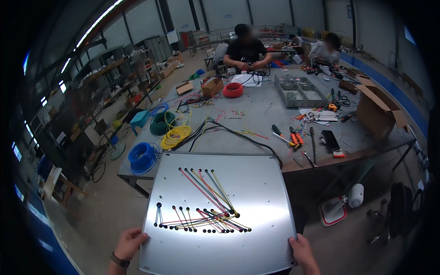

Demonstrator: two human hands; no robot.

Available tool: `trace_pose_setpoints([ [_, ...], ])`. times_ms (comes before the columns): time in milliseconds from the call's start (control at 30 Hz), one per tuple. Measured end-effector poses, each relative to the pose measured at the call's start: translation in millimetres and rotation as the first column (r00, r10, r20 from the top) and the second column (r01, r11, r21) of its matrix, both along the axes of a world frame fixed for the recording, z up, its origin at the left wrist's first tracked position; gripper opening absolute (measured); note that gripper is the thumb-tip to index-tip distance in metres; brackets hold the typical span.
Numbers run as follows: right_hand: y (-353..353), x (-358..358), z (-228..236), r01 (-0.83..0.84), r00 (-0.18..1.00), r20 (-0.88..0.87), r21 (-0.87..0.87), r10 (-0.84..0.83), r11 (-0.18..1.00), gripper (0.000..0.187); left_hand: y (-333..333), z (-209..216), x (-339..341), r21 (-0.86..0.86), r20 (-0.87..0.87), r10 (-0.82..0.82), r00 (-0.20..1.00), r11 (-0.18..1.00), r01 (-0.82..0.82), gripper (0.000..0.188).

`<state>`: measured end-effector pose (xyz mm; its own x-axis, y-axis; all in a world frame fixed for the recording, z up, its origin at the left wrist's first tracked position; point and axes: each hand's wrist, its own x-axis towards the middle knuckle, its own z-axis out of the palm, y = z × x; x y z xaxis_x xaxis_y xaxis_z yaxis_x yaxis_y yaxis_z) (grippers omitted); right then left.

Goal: The person threads multiple colored wires through holes in a metal electrical panel, organizing and arranging them by hand. The person repeatedly pulls and adjusts the wires to align them across the panel surface.

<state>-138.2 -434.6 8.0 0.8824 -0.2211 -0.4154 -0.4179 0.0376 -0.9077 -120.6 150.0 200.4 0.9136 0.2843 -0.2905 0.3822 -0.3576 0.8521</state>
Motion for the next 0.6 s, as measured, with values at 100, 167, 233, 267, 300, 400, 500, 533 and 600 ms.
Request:
trace_pose_setpoints([
  [100,4,-3,-7,-0.008,0.999,0.035,0.085,0.005,0.996,0.025,-18,37,1,0.160,0.138,-0.077,0.987,0.986,0.054,0.019],
  [167,7,-7,-13,-0.032,0.999,0.013,0.110,0.031,0.993,0.026,-27,62,-5,0.308,0.177,-0.103,0.979,0.950,0.044,0.015],
  [233,12,-7,-22,-0.057,0.998,0.040,0.158,0.052,0.986,0.027,-39,78,-15,0.372,0.260,-0.093,0.961,0.928,-0.011,0.015],
  [267,19,-8,-24,-0.073,0.997,0.052,0.181,0.065,0.981,0.028,-40,88,-22,0.393,0.277,-0.096,0.956,0.919,-0.021,0.015],
  [300,27,-9,-26,-0.080,0.996,0.040,0.180,0.074,0.980,0.029,-39,98,-32,0.413,0.294,-0.097,0.951,0.910,-0.035,0.015],
  [400,54,-8,-28,-0.158,0.980,0.149,0.194,0.130,0.968,0.028,-30,126,-59,0.417,0.308,-0.078,0.948,0.907,-0.061,0.010],
  [500,72,4,-20,-0.187,0.977,0.154,0.260,0.150,0.947,0.029,-15,148,-90,0.456,0.345,-0.052,0.937,0.882,-0.119,0.019],
  [533,76,9,-15,-0.221,0.970,0.164,0.282,0.180,0.934,0.029,-10,154,-100,0.410,0.385,-0.046,0.922,0.903,-0.126,0.020],
  [600,86,20,-6,-0.286,0.952,0.195,0.303,0.234,0.909,0.029,-2,167,-119,0.381,0.416,0.046,0.908,0.898,-0.220,0.026],
])
